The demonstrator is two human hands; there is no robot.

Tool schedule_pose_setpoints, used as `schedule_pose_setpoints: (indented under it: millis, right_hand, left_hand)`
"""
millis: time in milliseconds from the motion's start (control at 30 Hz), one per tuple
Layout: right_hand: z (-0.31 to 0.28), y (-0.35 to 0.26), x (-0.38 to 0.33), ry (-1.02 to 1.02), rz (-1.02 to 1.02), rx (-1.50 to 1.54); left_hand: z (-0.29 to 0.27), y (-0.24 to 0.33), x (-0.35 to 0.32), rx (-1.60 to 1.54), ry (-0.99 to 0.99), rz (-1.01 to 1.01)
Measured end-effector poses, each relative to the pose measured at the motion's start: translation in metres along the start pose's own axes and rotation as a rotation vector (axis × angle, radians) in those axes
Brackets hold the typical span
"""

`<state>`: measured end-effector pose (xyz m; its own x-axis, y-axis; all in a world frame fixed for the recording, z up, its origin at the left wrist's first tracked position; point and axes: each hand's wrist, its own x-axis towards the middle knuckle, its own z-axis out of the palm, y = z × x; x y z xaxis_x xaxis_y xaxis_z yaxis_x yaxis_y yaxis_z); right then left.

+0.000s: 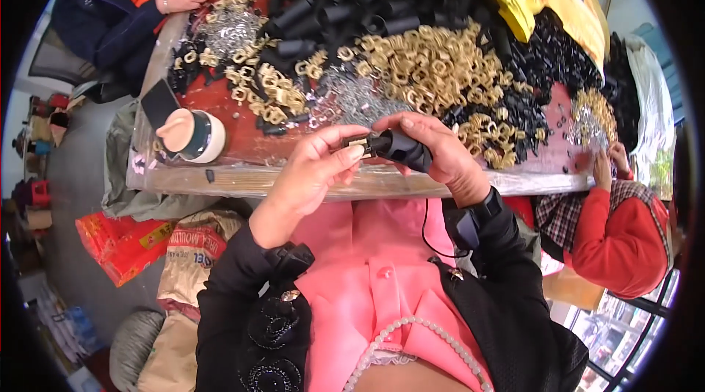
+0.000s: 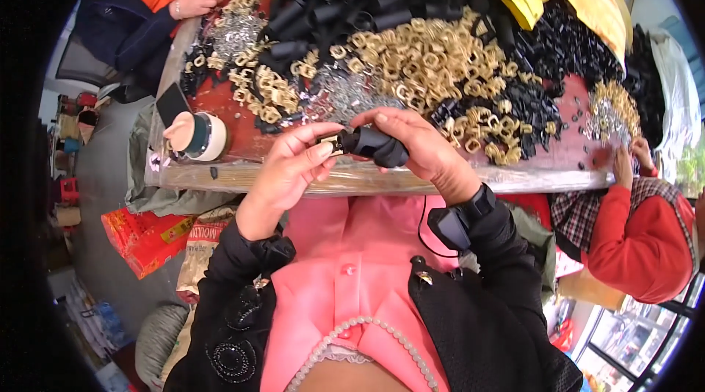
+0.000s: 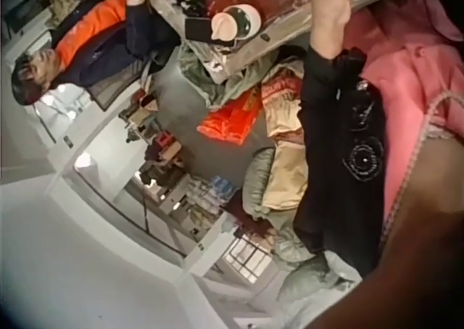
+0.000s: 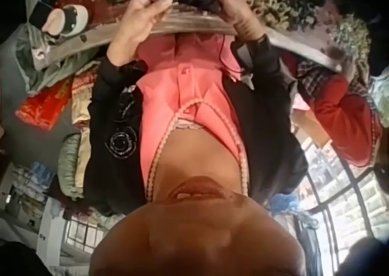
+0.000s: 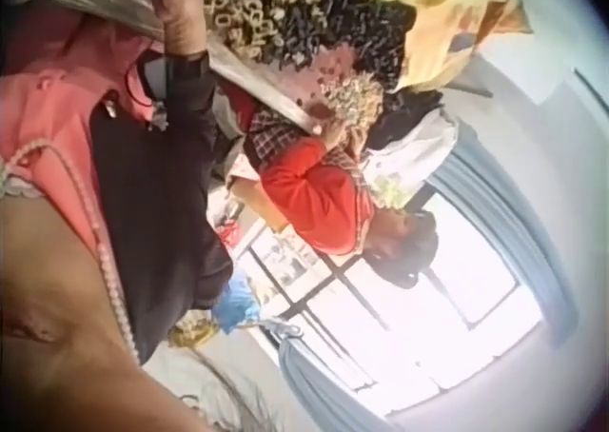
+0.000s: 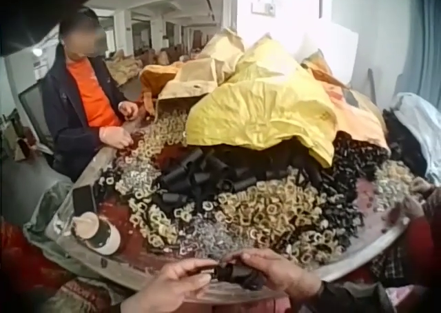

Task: The person assembles components by hand, picking up a black plastic housing and inserting a small metal pin and a beige plastic clip into it. They align the parts and press them together before placing the completed assembly onto the table.

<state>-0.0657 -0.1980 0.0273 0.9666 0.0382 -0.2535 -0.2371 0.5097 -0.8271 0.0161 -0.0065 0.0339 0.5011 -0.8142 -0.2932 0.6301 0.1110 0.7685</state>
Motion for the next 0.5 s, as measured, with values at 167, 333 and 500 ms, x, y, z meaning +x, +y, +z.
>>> schedule_pose_setpoints:
  millis: [167,333,500]
  right_hand:
    - [-0.024,0.006,-0.011,0.051,0.091,-0.001]
    - [-0.026,0.012,-0.012,0.208,0.127,0.014]
    - [-0.020,0.019,-0.008,0.235,0.127,-0.037]
  left_hand:
    - [0.013,-0.010,0.012,0.203,-0.052,-0.015]
    - [0.020,-0.019,0.018,0.389,0.023,0.005]
    - [0.012,-0.025,0.022,0.408,0.037,0.034]
